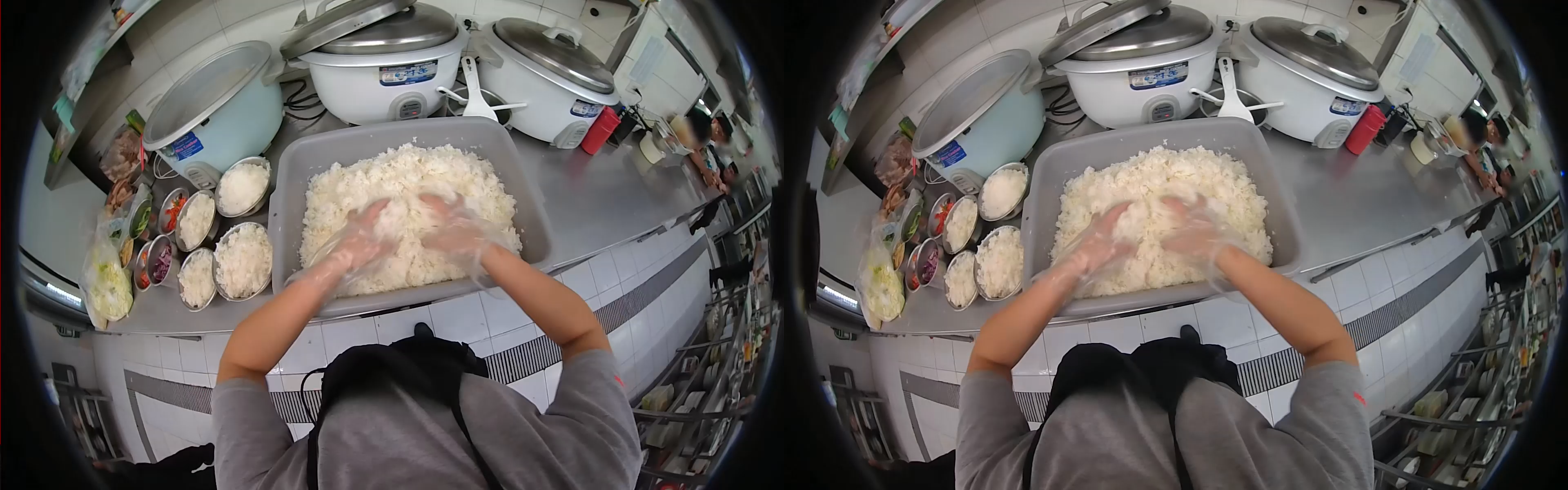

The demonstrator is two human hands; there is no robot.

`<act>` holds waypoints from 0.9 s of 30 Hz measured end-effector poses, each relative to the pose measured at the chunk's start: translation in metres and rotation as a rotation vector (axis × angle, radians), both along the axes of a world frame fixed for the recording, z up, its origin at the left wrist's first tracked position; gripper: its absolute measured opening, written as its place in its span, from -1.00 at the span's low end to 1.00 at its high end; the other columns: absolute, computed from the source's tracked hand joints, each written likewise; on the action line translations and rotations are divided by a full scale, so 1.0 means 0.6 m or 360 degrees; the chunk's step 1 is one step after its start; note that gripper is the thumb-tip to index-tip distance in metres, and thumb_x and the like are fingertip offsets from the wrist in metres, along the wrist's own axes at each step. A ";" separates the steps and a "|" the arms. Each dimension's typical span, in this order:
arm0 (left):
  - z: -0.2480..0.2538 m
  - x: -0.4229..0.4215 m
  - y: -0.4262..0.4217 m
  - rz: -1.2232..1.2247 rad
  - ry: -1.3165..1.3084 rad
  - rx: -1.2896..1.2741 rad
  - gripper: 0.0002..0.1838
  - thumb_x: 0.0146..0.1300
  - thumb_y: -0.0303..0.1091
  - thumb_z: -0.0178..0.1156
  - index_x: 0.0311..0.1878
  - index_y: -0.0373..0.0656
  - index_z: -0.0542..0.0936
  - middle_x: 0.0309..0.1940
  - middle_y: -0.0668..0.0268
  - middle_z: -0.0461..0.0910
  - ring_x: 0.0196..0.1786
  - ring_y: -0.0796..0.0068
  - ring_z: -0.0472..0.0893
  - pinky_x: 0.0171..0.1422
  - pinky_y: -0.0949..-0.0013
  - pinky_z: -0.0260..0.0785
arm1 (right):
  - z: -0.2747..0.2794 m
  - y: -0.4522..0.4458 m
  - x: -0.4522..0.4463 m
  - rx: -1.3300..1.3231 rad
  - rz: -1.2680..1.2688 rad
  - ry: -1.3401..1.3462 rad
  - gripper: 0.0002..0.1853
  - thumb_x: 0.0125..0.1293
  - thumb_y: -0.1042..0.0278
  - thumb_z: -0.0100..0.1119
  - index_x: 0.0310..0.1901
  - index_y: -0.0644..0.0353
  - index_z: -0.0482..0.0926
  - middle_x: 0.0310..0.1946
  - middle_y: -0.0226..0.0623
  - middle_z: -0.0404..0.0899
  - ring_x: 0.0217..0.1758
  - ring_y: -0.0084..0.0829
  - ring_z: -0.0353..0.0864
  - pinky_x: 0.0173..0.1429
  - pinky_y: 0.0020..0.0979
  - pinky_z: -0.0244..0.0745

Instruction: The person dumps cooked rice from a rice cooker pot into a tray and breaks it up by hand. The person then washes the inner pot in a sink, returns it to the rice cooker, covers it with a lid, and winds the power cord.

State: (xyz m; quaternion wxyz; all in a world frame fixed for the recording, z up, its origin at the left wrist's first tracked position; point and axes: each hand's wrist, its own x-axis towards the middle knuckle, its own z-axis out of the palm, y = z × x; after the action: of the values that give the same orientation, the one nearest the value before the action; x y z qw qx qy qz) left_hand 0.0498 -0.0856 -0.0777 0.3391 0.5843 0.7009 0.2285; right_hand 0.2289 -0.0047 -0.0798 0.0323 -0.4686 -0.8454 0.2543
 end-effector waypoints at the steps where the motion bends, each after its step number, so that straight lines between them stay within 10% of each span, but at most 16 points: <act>1: 0.002 0.007 0.017 0.0028 -0.0165 0.0149 -0.36 -0.04 -0.30 0.22 0.18 -0.01 0.26 0.20 0.03 0.13 0.05 0.08 0.38 0.16 0.25 0.22 | -0.009 0.002 -0.016 0.0003 -0.0017 -0.0004 -0.29 -0.05 0.22 0.08 0.22 -0.08 0.11 0.14 -0.04 0.23 0.11 -0.14 0.31 0.30 -0.32 0.03; 5: 0.014 0.000 0.079 -0.0146 -0.1190 0.0462 -0.35 -0.06 -0.25 0.28 0.16 0.04 0.30 0.11 0.11 0.30 0.03 0.28 0.41 0.16 0.31 0.22 | -0.002 0.030 -0.039 0.0236 0.0038 0.0929 -0.39 -0.05 0.19 0.06 0.11 0.11 0.24 -0.02 0.02 0.36 0.05 -0.08 0.36 0.15 -0.26 0.22; 11: 0.091 -0.035 0.129 -0.0145 0.0220 0.0640 -0.56 0.16 -0.16 0.01 0.13 -0.01 0.33 -0.13 0.05 0.49 -0.10 0.22 0.51 0.09 0.25 0.26 | 0.049 0.073 -0.033 0.0459 0.0066 0.0860 -0.48 0.04 0.01 0.01 -0.09 0.30 0.43 -0.28 0.08 0.50 -0.17 0.00 0.47 -0.08 -0.22 0.36; 12: 0.091 -0.053 0.131 -0.0664 0.1178 0.1591 -0.56 0.15 -0.32 -0.08 0.16 0.00 0.28 -0.31 0.02 0.54 -0.21 0.17 0.54 0.01 0.19 0.30 | 0.080 0.065 -0.035 0.0336 -0.0049 0.0656 -0.46 0.05 -0.03 0.00 -0.11 0.31 0.43 -0.31 0.08 0.50 -0.20 -0.01 0.48 -0.11 -0.21 0.35; 18: 0.124 -0.029 0.113 -0.0326 0.1154 0.0589 -0.51 0.10 -0.47 -0.14 0.18 -0.05 0.20 -0.48 0.05 0.51 -0.40 0.11 0.52 -0.08 0.09 0.29 | 0.056 0.128 -0.025 0.0453 -0.0007 0.0534 -0.45 0.07 -0.14 -0.02 -0.11 0.20 0.45 -0.33 0.05 0.51 -0.25 -0.05 0.49 -0.18 -0.16 0.33; 22: 0.097 -0.015 0.113 -0.0555 0.1146 0.0742 -0.63 0.15 -0.26 -0.13 0.07 0.05 0.33 -0.16 0.06 0.46 -0.17 0.04 0.47 -0.06 0.15 0.29 | 0.080 0.163 -0.037 0.0300 0.0300 0.0405 -0.51 0.08 -0.07 -0.03 0.03 -0.04 0.36 -0.11 0.02 0.43 -0.13 -0.13 0.47 -0.14 -0.17 0.35; 24: 0.072 0.029 0.116 -0.0190 0.0248 0.0636 -0.51 0.00 -0.41 0.05 0.08 -0.01 0.28 -0.10 -0.11 0.36 -0.10 -0.01 0.43 0.00 0.07 0.25 | 0.082 0.173 -0.048 0.0388 0.0348 0.0234 -0.51 0.07 -0.02 -0.01 0.07 -0.10 0.32 -0.05 -0.01 0.39 -0.08 -0.15 0.46 -0.10 -0.20 0.36; 27: 0.010 0.064 0.107 -0.0520 0.0557 0.0680 -0.47 -0.09 -0.28 0.19 0.04 0.07 0.35 0.12 -0.01 0.17 0.11 -0.01 0.26 0.12 0.14 0.22 | 0.038 0.206 -0.033 0.0592 0.0576 -0.0045 -0.56 0.12 0.04 -0.07 0.08 -0.19 0.31 0.01 -0.17 0.39 0.00 -0.18 0.42 0.06 -0.25 0.31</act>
State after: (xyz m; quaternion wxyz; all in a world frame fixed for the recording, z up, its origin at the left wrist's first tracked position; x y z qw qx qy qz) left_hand 0.0880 -0.0213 -0.0715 0.1151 0.7776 0.5817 0.2090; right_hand 0.2093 0.1190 -0.0570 0.0601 -0.2991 -0.9481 0.0895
